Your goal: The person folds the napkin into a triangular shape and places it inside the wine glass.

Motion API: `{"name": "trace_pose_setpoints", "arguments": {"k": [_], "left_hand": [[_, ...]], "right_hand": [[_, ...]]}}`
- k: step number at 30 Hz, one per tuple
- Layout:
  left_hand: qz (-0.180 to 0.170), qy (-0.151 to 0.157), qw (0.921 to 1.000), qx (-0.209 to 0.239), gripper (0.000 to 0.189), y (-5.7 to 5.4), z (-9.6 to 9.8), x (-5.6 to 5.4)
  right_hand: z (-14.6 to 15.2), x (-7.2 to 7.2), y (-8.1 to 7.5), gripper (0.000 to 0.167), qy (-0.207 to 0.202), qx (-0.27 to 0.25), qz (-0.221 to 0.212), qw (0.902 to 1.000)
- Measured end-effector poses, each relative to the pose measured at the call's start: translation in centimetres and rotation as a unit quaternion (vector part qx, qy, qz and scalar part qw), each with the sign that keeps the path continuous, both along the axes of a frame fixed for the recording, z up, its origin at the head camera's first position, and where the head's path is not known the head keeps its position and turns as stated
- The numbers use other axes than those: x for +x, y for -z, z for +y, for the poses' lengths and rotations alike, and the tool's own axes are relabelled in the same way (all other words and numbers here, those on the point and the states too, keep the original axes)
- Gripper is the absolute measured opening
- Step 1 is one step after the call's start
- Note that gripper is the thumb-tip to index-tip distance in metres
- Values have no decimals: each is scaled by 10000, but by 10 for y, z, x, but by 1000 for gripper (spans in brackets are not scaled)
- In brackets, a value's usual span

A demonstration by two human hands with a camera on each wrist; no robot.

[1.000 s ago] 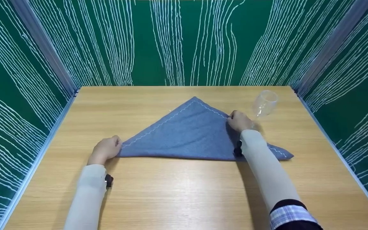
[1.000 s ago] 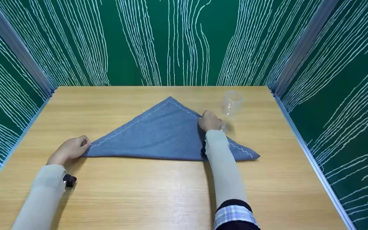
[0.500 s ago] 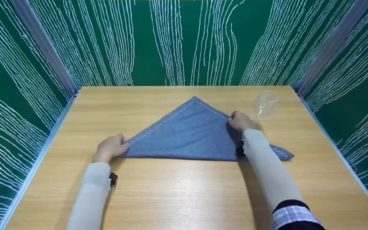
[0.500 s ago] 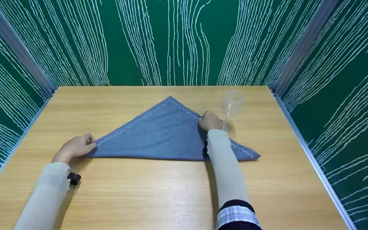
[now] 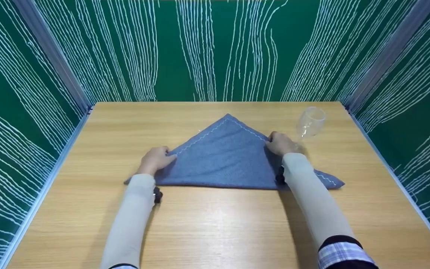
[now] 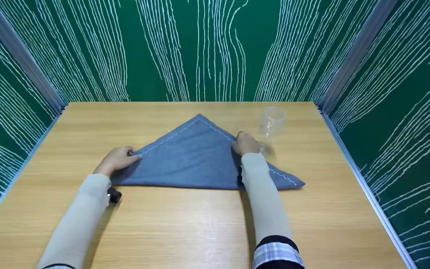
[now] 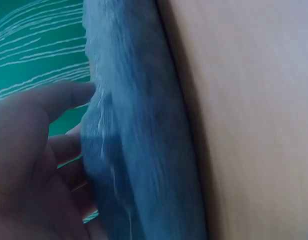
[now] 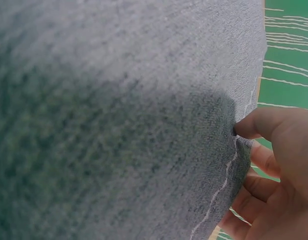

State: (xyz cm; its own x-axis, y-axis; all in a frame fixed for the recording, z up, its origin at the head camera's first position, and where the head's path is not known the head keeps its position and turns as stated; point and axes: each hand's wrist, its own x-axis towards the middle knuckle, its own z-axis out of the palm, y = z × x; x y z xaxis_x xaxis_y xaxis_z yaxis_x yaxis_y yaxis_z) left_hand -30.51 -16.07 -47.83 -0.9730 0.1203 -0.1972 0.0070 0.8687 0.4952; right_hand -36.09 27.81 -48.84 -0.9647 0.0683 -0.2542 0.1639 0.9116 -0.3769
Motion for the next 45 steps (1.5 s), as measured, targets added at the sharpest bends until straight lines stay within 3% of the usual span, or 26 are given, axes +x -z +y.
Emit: {"name": "trace_pose_setpoints", "arguments": {"k": [8, 12, 16, 21, 26, 28, 32, 39, 45], "left_hand": [[431, -608, 9970, 223, 28, 8, 9, -9], [492, -696, 9959, 314, 26, 10, 9, -9], [740, -319, 9966, 161, 37, 9, 14, -4], [1138, 723, 9906, -223, 50, 9, 29, 6], [730, 1826, 9799, -324, 59, 9, 53, 21], [469, 2099, 9759, -377, 62, 8, 62, 26], [108, 2183, 9747, -466, 68, 6, 72, 34], [16, 2063, 9767, -593, 76, 6, 76, 38], [-17, 2034, 9779, -479, 75, 7, 76, 38]], "right_hand": [[-1, -1, 0, 41, 28, 38, -57, 10000], [0, -2, -1, 43, 63, 30, -172, 9998], [2, -1, -1, 43, -5, -18, -89, 10000], [2, 1, -2, 42, -31, -79, 111, 9999], [1, 3, -5, 47, -208, -95, 111, 9997], [0, 4, -7, 47, -284, -112, 102, 9995], [-4, 8, -8, 52, -314, -75, 42, 9995], [-13, 14, -11, 65, -395, 298, 163, 9986], [-20, 20, -10, 51, -1480, -314, 671, 9862]]}}
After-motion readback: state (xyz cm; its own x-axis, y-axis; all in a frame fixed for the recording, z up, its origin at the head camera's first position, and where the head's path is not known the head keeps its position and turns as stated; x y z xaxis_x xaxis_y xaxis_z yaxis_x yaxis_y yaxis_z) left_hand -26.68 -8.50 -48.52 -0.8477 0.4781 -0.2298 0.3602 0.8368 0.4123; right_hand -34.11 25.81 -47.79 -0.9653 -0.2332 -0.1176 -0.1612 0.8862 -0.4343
